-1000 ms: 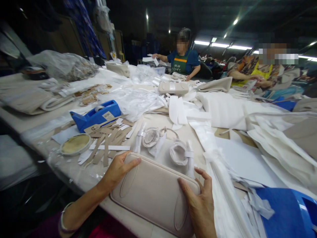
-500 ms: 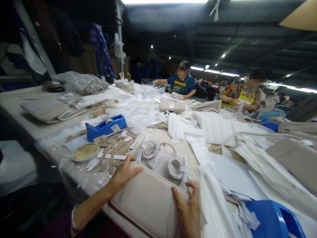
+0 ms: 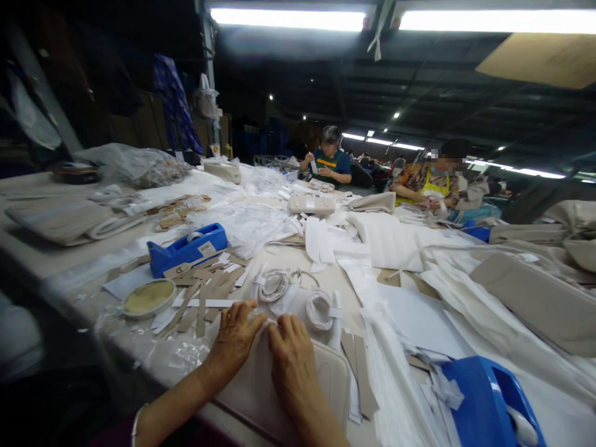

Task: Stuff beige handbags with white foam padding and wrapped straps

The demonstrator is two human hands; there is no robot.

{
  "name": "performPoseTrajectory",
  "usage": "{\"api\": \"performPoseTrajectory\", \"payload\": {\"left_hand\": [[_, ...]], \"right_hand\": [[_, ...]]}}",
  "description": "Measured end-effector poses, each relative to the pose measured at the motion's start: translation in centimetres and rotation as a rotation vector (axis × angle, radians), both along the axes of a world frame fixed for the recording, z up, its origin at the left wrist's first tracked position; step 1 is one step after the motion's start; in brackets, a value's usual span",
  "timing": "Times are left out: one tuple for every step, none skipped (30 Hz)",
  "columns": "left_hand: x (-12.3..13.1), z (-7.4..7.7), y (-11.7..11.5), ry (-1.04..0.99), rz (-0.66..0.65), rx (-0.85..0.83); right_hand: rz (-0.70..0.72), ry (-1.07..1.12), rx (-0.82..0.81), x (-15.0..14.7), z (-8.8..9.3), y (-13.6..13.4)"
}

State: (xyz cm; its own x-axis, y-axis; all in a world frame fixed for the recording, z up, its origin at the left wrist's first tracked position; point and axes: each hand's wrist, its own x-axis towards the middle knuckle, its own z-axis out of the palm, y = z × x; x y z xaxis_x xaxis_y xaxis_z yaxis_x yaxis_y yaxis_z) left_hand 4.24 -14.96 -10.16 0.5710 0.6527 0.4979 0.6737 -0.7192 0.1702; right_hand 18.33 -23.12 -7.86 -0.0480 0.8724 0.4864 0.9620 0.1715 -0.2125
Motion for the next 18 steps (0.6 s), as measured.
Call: {"api": "performPoseTrajectory", "payload": {"left_hand": [[0.0, 0.0, 0.0, -0.006, -0.001, -0.011], [0.1, 0.1, 0.0, -0.010, -0.002, -0.024], [0.2, 0.1, 0.0, -0.015, 0.000, -0.041], [0.2, 0.2, 0.0, -0.021, 0.001, -0.060], [0.3, 0.3, 0.0, -0.028, -0.003, -0.079], [0.3, 0.5, 0.0, -0.040, -0.007, -0.099], [0.3, 0.6, 0.0, -0.059, -0.015, -0.121], [0.2, 0.8, 0.0, -0.086, -0.031, -0.150], [0.1, 0.9, 0.1, -0.128, -0.053, -0.183], [0.0, 1.0, 0.4, -0.189, -0.074, -0.216], [-0.1, 1.2, 0.7, -0.270, -0.084, -0.245], [-0.2, 1.3, 1.3, -0.365, -0.080, -0.269], [-0.1, 1.4, 2.0, -0.462, -0.060, -0.290], [0.1, 1.6, 2.8, -0.556, -0.025, -0.312], [0.4, 1.7, 3.8, -0.637, 0.021, -0.340], [0.9, 1.8, 4.8, -0.702, 0.072, -0.384], [1.6, 1.9, 5.8, -0.756, 0.119, -0.453], [2.3, 2.0, 6.8, -0.800, 0.157, -0.537]], "right_hand": [[0.039, 0.048, 0.006, -0.2, -0.3, 1.1], [0.072, 0.111, 0.017, -0.3, -0.7, 2.0], [0.096, 0.180, 0.030, -0.3, -1.2, 2.7], [0.110, 0.244, 0.041, -0.2, -1.7, 3.2], [0.117, 0.295, 0.045, -0.1, -2.1, 3.5], [0.121, 0.330, 0.045, 0.1, -2.5, 3.7], [0.123, 0.354, 0.043, 0.2, -2.7, 3.7], [0.124, 0.370, 0.042, 0.3, -2.9, 3.6], [0.121, 0.381, 0.042, 0.3, -2.9, 3.5], [0.116, 0.389, 0.043, 0.3, -2.9, 3.4], [0.110, 0.393, 0.044, 0.3, -2.8, 3.3], [0.104, 0.394, 0.043, 0.3, -2.7, 3.2], [0.098, 0.395, 0.040, 0.3, -2.6, 3.2], [0.098, 0.396, 0.036, 0.2, -2.5, 3.2], [0.102, 0.397, 0.034, 0.2, -2.5, 3.2], [0.110, 0.396, 0.030, 0.3, -2.4, 3.2], [0.117, 0.394, 0.028, 0.3, -2.3, 3.2], [0.122, 0.390, 0.024, 0.4, -2.2, 3.2]]}}
